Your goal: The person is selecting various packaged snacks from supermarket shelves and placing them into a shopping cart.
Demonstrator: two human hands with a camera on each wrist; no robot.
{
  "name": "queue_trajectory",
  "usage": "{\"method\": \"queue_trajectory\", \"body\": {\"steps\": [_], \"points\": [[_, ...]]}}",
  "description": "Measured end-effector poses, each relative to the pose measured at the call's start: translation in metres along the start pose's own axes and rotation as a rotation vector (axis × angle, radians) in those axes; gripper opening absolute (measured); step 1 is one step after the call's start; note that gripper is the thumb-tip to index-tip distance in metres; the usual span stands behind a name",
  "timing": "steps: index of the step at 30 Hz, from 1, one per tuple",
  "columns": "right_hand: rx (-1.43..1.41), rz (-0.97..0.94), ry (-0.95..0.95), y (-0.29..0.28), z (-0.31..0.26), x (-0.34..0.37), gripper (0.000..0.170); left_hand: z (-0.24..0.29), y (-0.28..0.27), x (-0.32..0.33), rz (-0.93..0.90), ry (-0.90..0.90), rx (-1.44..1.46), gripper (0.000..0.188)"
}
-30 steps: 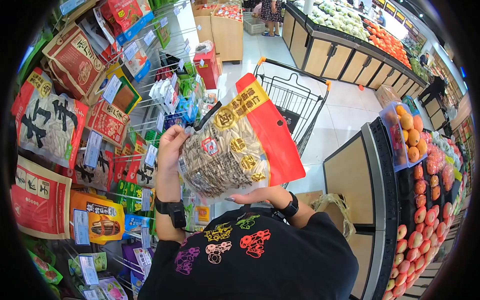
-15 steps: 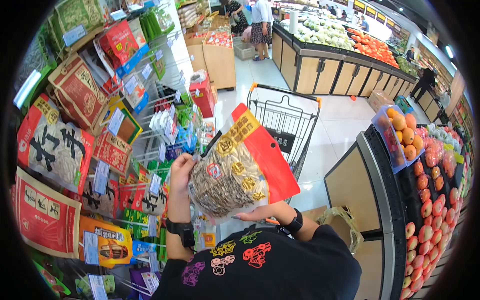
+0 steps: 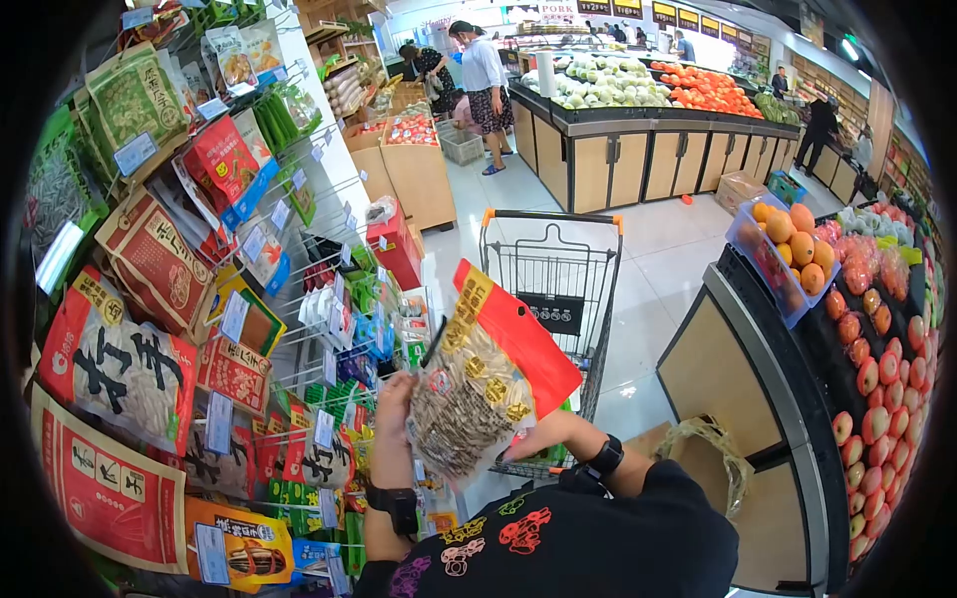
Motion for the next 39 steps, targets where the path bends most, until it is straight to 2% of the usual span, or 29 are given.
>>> {"method": "queue_trajectory", "body": {"steps": [3,4,7,8,10,12,14,15,16,17,18,20,22,24,27,30,32,34,35,37,38,39], "points": [[-0.662,0.206,0.017,-0.001,0.029,0.003,0.085,-0.043,-0.005,0.001,-0.11,-0.17,0.095,0.01],[-0.827,0.25,0.038,-0.004,0.015,-0.01,0.086,-0.051,0.002,0.005,-0.154,-0.209,0.089,0.012],[-1.345,0.372,0.114,-0.006,-0.019,-0.04,0.09,-0.078,0.028,0.016,-0.165,-0.544,0.405,0.018],[-1.194,0.278,0.01,-0.007,-0.016,-0.039,0.089,-0.087,0.034,0.02,-0.167,-0.647,0.52,0.021],[-0.882,0.095,-0.173,-0.007,0.003,-0.02,0.087,-0.088,0.047,0.04,-0.279,-0.565,0.364,0.025],[-0.895,0.064,-0.029,0.004,0.091,0.013,0.073,-0.089,0.054,0.055,-0.335,-0.42,0.099,0.028],[-1.168,0.128,0.037,0.02,0.13,0.038,0.065,-0.095,0.056,0.067,-0.343,-0.215,-0.28,0.028],[-1.262,0.182,0.072,0.024,0.141,0.044,0.058,-0.157,0.013,0.058,-0.347,-0.451,0.042,0.031],[-1.357,0.238,0.108,0.029,0.147,0.052,0.051,-0.217,-0.03,0.05,-0.269,-0.691,0.343,0.035],[-1.454,0.384,0.117,0.032,0.145,0.052,0.031,-0.221,-0.025,0.041,-0.271,-0.769,0.542,0.036],[-1.492,0.547,0.3,0.039,0.161,0.067,0.037,-0.222,-0.019,0.034,-0.262,-0.841,0.747,0.038],[-1.686,0.583,0.145,0.042,0.179,0.08,0.045,-0.222,-0.01,0.028,-0.197,-0.74,0.647,0.041],[-1.693,0.615,0.262,0.046,0.206,0.096,0.051,-0.217,-0.006,0.026,-0.116,-0.639,0.479,0.046],[-1.656,0.677,0.29,0.033,0.198,0.093,0.053,-0.188,-0.005,0.014,-0.045,-0.764,0.479,0.05],[-1.651,0.764,0.408,0.024,0.224,0.112,0.048,-0.18,-0.02,0.003,-0.007,-0.697,0.424,0.048],[-1.662,0.825,0.572,0.02,0.25,0.121,0.04,-0.209,-0.042,-0.005,0.032,-0.706,-0.103,0.038],[-1.546,0.816,0.645,0.016,0.259,0.111,0.038,-0.226,-0.05,-0.015,-0.046,-0.699,-0.532,0.042],[-1.615,0.842,0.688,0.014,0.261,0.098,0.033,-0.272,-0.08,-0.011,0.003,-0.625,-0.782,0.047],[-1.636,0.85,0.726,0.018,0.269,0.096,0.034,-0.275,-0.078,-0.013,0.076,-0.6,-0.724,0.052],[-1.602,0.868,0.795,0.023,0.264,0.086,0.033,-0.278,-0.083,-0.014,0.097,-0.704,-0.879,0.052],[-1.62,0.868,0.815,0.035,0.285,0.093,0.035,-0.278,-0.085,-0.015,0.108,-0.754,-0.956,0.052],[-1.592,0.912,0.822,0.048,0.303,0.101,0.034,-0.278,-0.084,-0.014,0.088,-0.732,-0.988,0.053]]}}
Point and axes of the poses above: each hand's wrist, its own x-axis away from the middle knuckle, its own y-axis out of the palm, z = x × y, the point moved 1 cm from there along -x, towards the middle knuckle, and after that the axes turned 12 degrees about -z, right-handed, at the moved point
